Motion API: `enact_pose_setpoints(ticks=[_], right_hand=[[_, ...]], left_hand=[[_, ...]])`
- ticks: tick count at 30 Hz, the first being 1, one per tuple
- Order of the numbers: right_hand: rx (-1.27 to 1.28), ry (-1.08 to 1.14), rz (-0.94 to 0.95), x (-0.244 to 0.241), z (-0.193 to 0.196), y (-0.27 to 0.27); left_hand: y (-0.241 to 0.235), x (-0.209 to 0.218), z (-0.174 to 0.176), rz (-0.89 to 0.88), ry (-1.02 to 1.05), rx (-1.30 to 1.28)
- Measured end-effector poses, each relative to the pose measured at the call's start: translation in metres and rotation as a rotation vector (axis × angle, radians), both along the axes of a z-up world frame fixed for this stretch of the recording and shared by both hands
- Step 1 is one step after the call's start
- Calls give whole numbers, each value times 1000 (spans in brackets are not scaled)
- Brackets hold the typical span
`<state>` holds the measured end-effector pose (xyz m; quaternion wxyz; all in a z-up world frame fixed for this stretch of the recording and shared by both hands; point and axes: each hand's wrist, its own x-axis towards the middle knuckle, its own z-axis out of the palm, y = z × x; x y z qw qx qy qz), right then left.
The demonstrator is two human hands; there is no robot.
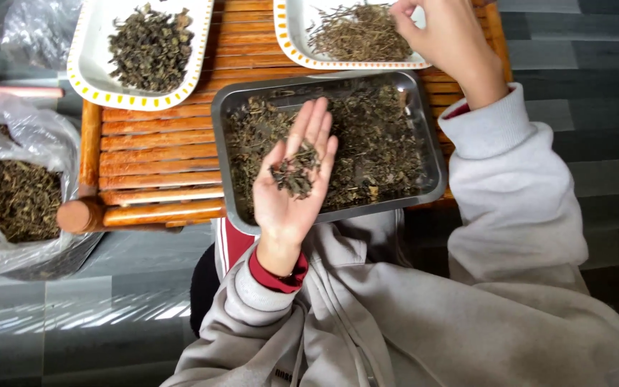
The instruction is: Sorting dried tea leaves by hand to remove stems and impurities into separate containers.
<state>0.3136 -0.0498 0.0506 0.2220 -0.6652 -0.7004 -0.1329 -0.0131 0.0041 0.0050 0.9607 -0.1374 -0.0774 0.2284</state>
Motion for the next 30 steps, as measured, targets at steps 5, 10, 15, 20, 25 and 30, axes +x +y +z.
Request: enact_pose_setpoints(ticks=[5,10,15,20,25,30], right_hand=[[-31,136,55,-63,30,-5],[-159,320,426,-157,73,-22],[-272,268,522,-184,70,-23],[-322,175,457,-184,62,-23],[-338,174,456,-186,66,-24],[-339,173,463,-185,64,-23]], left_hand=[[-1,2,-1,-26,-31,29],[-3,1,0,-46,-20,15],[-3,-2,3,-99,-52,-45],[-2,1,-9,-102,-23,-14],[-4,1,-13,-115,-25,-17],[-2,2,-17,-120,-30,-16]])
